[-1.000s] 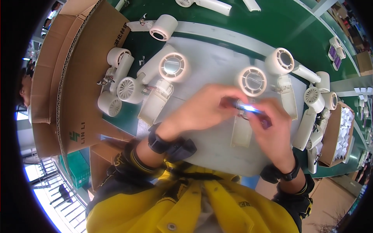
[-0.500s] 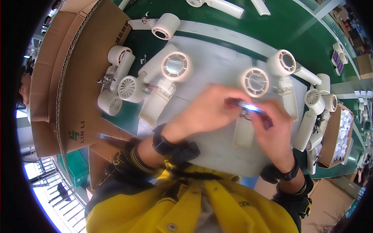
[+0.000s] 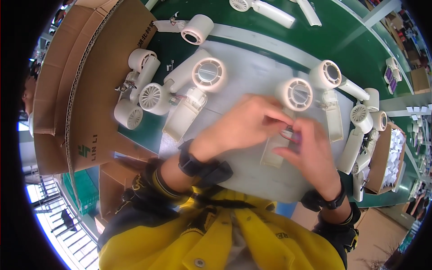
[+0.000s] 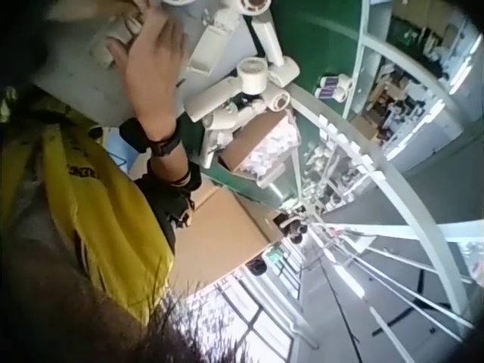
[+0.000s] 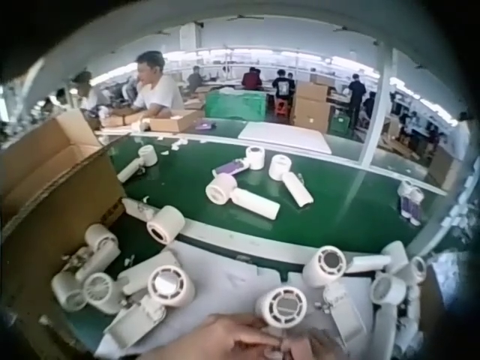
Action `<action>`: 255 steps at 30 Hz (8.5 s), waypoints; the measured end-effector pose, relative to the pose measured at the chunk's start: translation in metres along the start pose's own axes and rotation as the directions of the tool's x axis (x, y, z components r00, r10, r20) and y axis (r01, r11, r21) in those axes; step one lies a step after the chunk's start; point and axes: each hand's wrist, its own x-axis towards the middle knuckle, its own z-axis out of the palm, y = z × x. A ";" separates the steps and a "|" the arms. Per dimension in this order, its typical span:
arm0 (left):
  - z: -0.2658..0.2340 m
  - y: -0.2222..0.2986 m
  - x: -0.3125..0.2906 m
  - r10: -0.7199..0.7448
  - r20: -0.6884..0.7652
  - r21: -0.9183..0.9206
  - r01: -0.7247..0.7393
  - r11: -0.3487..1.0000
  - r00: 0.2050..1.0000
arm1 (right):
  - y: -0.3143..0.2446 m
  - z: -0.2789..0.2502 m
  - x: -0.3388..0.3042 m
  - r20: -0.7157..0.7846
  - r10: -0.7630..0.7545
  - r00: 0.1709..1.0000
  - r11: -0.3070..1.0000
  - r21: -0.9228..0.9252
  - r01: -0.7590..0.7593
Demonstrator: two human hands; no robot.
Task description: The person reaches into a box to retrieve a battery, connects it to a circuit board, and presses the board into a plastic fan housing. After testing the fan, the person fits the battery into the housing and sets the assembly aside.
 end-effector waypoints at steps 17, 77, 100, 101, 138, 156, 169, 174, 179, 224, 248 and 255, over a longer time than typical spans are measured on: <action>-0.010 0.000 -0.003 -0.116 0.053 -0.093 0.120 0.988 0.992 | -0.010 -0.031 -0.017 0.060 0.076 0.995 0.987 -0.144 -0.067; 0.012 -0.014 0.013 0.038 -0.018 -0.130 -0.040 0.991 0.999 | 0.188 -0.104 0.196 0.297 0.345 0.890 0.837 -0.527 -0.148; 0.028 -0.026 0.014 0.053 -0.038 -0.132 -0.058 0.990 0.998 | 0.233 -0.146 0.182 0.029 0.697 0.716 0.686 0.262 -0.678; 0.028 -0.026 0.016 0.048 -0.039 -0.137 -0.053 0.989 0.998 | 0.214 -0.149 0.179 -0.032 0.613 0.790 0.752 0.331 -0.570; -0.002 -0.018 0.004 0.022 0.036 -0.043 -0.021 0.999 0.999 | 0.014 -0.035 -0.021 0.609 0.071 0.790 0.031 0.791 -0.612; -0.007 -0.008 -0.001 0.085 0.020 0.131 -0.087 0.988 0.996 | 0.020 -0.029 -0.013 0.368 -0.035 0.929 0.741 0.633 -0.223; -0.012 -0.005 -0.002 0.115 0.066 0.111 -0.121 0.986 0.991 | -0.002 0.004 -0.019 0.085 0.019 0.996 0.922 0.384 -0.050; -0.012 -0.006 -0.003 0.128 0.076 0.149 -0.138 0.979 0.989 | -0.004 0.002 -0.020 0.060 -0.059 0.996 0.969 0.243 0.043; -0.012 -0.004 -0.003 0.107 0.083 0.183 -0.120 0.976 0.991 | -0.007 0.004 -0.026 0.006 -0.084 0.996 0.971 0.227 0.081; -0.004 -0.016 0.009 -0.018 0.075 -0.053 0.022 0.998 0.997 | -0.019 -0.012 0.010 0.308 0.208 0.928 0.954 0.145 -0.261; 0.016 -0.012 0.008 -0.049 0.038 -0.169 0.055 0.984 0.998 | -0.021 0.018 -0.027 -0.018 0.319 0.947 0.929 0.204 -0.309; 0.026 0.004 0.012 0.021 -0.153 -0.613 -0.111 0.782 0.988 | -0.011 -0.035 -0.015 0.057 0.574 0.817 0.581 0.674 -0.456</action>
